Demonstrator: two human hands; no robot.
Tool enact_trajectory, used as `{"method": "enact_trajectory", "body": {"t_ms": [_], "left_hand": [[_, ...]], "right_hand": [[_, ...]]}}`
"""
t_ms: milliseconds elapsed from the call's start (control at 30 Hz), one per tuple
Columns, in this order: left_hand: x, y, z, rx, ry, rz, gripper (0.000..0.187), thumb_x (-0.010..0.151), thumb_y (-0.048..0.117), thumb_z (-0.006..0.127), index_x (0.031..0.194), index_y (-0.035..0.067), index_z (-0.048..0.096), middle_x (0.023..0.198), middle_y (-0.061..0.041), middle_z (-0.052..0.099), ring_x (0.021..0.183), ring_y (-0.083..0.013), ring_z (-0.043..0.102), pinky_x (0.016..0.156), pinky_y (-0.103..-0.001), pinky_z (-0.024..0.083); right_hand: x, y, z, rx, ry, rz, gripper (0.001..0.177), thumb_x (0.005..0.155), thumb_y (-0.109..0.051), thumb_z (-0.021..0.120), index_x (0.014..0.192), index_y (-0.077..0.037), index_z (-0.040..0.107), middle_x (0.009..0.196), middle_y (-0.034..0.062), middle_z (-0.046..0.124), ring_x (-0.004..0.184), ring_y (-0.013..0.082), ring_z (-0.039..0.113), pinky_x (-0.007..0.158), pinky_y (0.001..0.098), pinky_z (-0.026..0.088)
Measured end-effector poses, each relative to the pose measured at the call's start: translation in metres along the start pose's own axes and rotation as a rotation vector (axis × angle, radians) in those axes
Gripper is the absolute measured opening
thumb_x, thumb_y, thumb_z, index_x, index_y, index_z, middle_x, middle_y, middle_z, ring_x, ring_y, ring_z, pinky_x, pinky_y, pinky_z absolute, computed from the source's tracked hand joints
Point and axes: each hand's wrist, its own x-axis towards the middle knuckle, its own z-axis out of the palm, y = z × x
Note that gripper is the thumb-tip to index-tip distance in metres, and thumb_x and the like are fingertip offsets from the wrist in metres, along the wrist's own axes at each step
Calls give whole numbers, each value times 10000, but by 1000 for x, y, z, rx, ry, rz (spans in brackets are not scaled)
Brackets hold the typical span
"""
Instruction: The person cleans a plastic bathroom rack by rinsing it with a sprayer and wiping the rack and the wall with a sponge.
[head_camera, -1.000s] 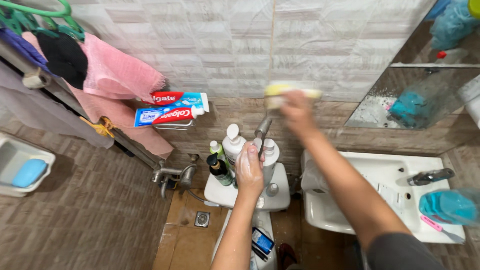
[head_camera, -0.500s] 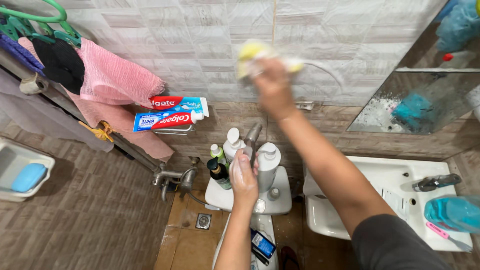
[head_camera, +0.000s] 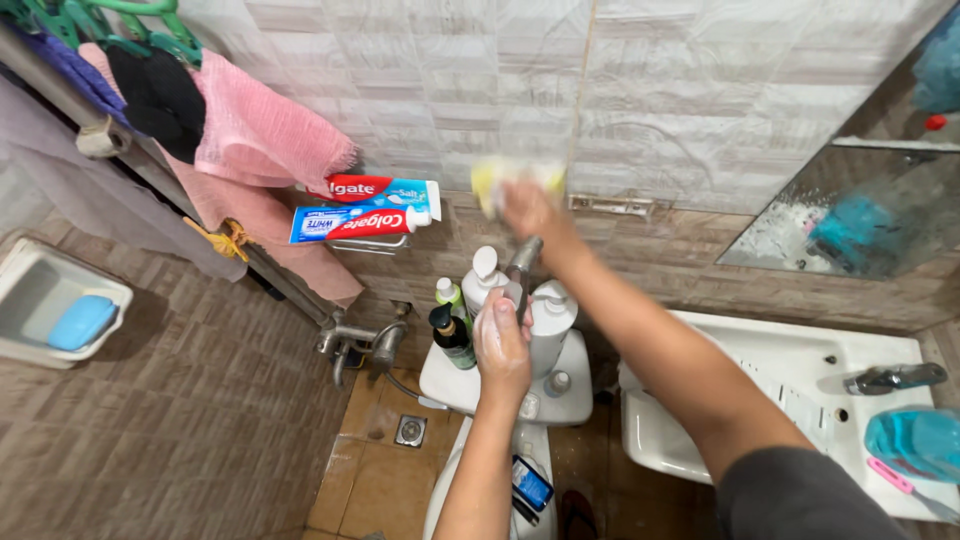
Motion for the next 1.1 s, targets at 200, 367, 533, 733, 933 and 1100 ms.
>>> {"method": "enact_trajectory", "body": {"t_ms": [200, 367, 533, 733, 933, 1100], "left_hand": [[-3, -2, -7, 3, 9, 31, 550, 1088, 439, 301, 986, 1, 618, 725, -38, 542, 609, -126, 490, 559, -296, 407], [2, -8, -1, 34, -5, 23, 541, 1094, 430, 300, 969, 10, 618, 715, -29, 546, 595, -118, 493, 560, -281, 413], [-1, -13, -5, 10, -51, -48, 541, 1064, 459, 335, 999, 1, 615, 713, -39, 562, 592, -129, 495, 537, -293, 410], [-11, -21, -13, 64, -75, -1, 608, 1080, 508, 302, 977, 10, 635, 736, -34, 555, 612, -133, 503, 560, -303, 408], [-4, -31, 28, 55, -124, -55, 599, 1069, 511, 302, 973, 23, 636, 709, -33, 550, 592, -138, 500, 545, -308, 411], [-7, -23, 42, 84, -224, -18, 594, 1076, 509, 292, 975, 25, 621, 713, -28, 550, 595, -139, 510, 543, -304, 413]], "right_hand": [[13, 10, 1, 188, 113, 114, 367, 875, -103, 732, 1224, 11, 730, 1260, 176, 629, 1153, 366, 598, 980, 480, 492], [6, -3, 22, 115, 13, 109, 284, 889, -60, 682, 1170, -63, 717, 1326, 166, 641, 1206, 358, 612, 1015, 458, 511], [-110, 25, -19, 348, -219, 248, 270, 936, -151, 660, 1175, -31, 699, 1258, 102, 660, 1186, 334, 637, 998, 411, 521], [-186, 76, -43, 157, -23, 224, 167, 949, -135, 705, 1104, -75, 692, 1129, 117, 674, 1046, 289, 647, 884, 443, 521], [-128, 29, 29, 362, -182, 192, 344, 922, -170, 662, 1263, -118, 674, 1341, 119, 658, 1259, 361, 592, 1041, 437, 503], [-198, 77, -57, 235, -126, 176, 189, 902, -68, 734, 1090, -74, 729, 1230, 127, 682, 1202, 327, 630, 1034, 452, 529]]}}
